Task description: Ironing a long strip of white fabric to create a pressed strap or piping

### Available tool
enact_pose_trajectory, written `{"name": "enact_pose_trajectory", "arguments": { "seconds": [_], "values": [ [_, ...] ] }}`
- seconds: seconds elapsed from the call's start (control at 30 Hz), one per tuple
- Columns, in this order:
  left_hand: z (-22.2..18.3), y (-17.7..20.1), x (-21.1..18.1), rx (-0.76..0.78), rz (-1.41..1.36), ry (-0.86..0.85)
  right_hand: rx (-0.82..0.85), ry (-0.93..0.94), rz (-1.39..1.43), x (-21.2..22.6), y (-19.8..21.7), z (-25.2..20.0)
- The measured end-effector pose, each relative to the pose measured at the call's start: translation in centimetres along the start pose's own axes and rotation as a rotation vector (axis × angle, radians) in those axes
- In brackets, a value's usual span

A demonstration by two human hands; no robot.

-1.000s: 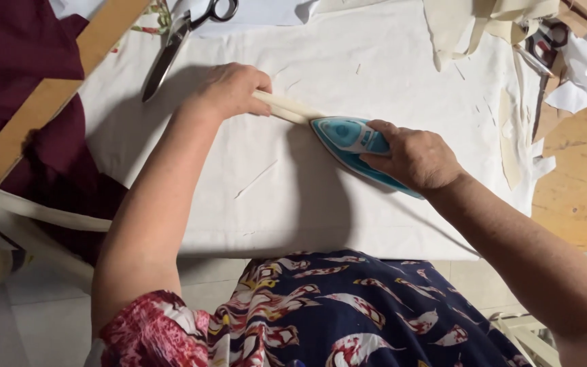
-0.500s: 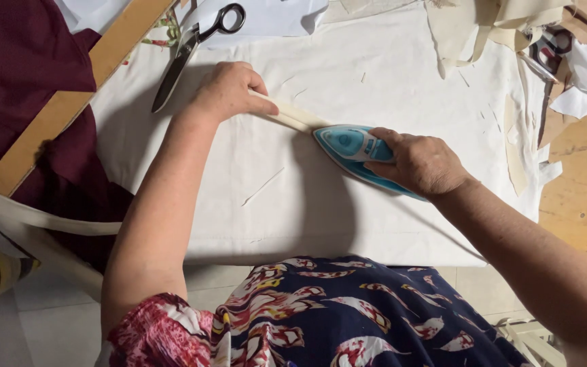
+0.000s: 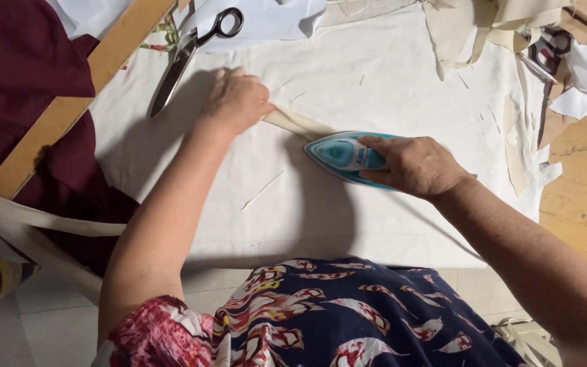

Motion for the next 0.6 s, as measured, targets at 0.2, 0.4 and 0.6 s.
{"name": "enact_pose_trajectory", "arguments": {
  "seconds": [0.2,0.4,0.6],
  "values": [
    [0.9,-1.5,-2.1,-0.287,-0.047,-0.066,-0.032,-0.009,-0.03,0.5,0.2,0.1],
    [0.2,-1.1,-0.9,-0.272,-0.459,-0.266,0.08,-0.218,0.06,0.5,-0.2,1.4],
    [1.4,-1.4,-0.9,-0.202,-0.543,-0.19,0.088,-0.385,0.157,1.6,1.5,2.1]
  ]
}}
Point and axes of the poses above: each hand's wrist, its own z-axis towards the middle knuckle, its own y-axis out of the back of the hand, x = y × z, the point moved 4 cm from there along z, towards the middle knuckle, and after that the axes turned 7 degrees about x, right-handed, at the moved point
